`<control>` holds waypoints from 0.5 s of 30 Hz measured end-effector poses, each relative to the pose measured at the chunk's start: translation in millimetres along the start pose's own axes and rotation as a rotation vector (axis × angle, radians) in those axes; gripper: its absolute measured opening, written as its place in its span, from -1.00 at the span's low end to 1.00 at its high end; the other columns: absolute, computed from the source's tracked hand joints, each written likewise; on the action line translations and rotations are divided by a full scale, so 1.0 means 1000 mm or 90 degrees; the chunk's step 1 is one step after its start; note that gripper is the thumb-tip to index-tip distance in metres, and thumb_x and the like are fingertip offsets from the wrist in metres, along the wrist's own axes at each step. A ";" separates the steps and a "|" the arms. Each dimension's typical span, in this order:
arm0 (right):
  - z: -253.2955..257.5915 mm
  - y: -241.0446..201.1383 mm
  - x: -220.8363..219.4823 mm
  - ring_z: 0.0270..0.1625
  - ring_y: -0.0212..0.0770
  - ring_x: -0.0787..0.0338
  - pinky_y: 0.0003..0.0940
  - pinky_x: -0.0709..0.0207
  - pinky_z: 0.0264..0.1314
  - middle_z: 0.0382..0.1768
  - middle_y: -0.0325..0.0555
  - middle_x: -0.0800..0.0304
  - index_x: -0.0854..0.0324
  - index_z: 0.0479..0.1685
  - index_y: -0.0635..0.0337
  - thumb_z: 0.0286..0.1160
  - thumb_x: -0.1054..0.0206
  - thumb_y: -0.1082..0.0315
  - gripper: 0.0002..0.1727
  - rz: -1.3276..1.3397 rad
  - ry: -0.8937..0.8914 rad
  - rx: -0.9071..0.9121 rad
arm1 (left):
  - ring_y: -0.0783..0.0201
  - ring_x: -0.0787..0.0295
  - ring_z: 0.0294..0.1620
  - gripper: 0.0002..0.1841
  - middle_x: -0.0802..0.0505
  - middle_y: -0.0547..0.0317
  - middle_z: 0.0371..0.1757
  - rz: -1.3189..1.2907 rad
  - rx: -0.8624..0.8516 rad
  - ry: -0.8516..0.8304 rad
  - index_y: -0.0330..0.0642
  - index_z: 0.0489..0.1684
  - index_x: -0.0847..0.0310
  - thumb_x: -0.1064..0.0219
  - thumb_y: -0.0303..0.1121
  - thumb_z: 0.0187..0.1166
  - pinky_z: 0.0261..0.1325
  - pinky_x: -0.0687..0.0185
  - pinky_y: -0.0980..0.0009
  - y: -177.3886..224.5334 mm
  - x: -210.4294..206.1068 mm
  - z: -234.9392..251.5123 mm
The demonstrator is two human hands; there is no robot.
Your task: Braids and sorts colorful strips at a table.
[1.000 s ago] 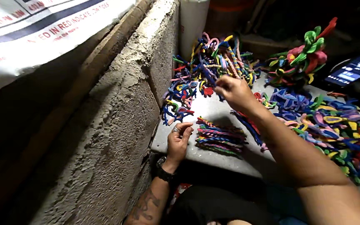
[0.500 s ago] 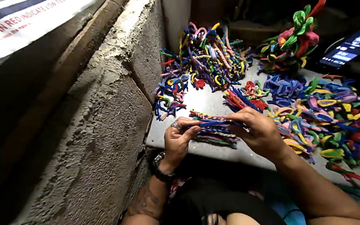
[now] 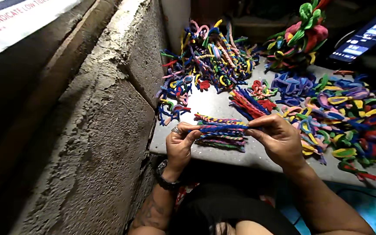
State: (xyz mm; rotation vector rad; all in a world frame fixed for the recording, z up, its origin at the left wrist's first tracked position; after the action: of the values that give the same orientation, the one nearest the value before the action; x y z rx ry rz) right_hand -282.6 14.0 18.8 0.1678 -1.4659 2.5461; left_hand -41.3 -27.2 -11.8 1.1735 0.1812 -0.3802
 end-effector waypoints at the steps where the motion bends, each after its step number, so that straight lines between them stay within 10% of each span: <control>1: 0.000 0.001 0.001 -0.06 -0.55 -0.84 -0.53 -0.77 0.10 -0.06 -0.52 -0.86 -0.70 -0.03 -0.08 0.47 -0.47 0.40 -0.81 0.012 0.007 -0.004 | 0.58 -0.81 -0.22 -0.89 -0.90 0.48 -0.17 -0.003 0.002 0.001 0.09 -0.15 -0.89 -0.52 -0.35 0.49 -0.06 -0.78 0.59 0.000 0.000 0.000; 15: -0.003 0.008 0.002 -0.02 -0.62 -0.78 -0.60 -0.71 0.15 -0.12 -0.50 -0.81 -0.67 -0.08 -0.02 0.63 -0.38 0.21 -0.90 -0.069 -0.010 0.047 | 0.68 -0.64 -0.33 -0.79 -0.72 0.59 -0.40 0.005 0.003 -0.027 0.14 -0.44 -0.73 -0.32 -0.23 0.69 -0.17 -0.61 0.71 -0.007 -0.003 0.000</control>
State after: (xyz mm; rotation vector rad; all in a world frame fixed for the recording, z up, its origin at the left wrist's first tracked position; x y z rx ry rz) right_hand -286.2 12.7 11.6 0.2706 -1.3309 2.5184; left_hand -46.3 -28.8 -17.0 1.1696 0.1388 -0.3982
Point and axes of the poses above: each hand's wrist, its own z-axis towards the middle knuckle, its own x-axis out of the back of the hand, y = z × x, the point moved 5 cm from there along z, towards the middle knuckle
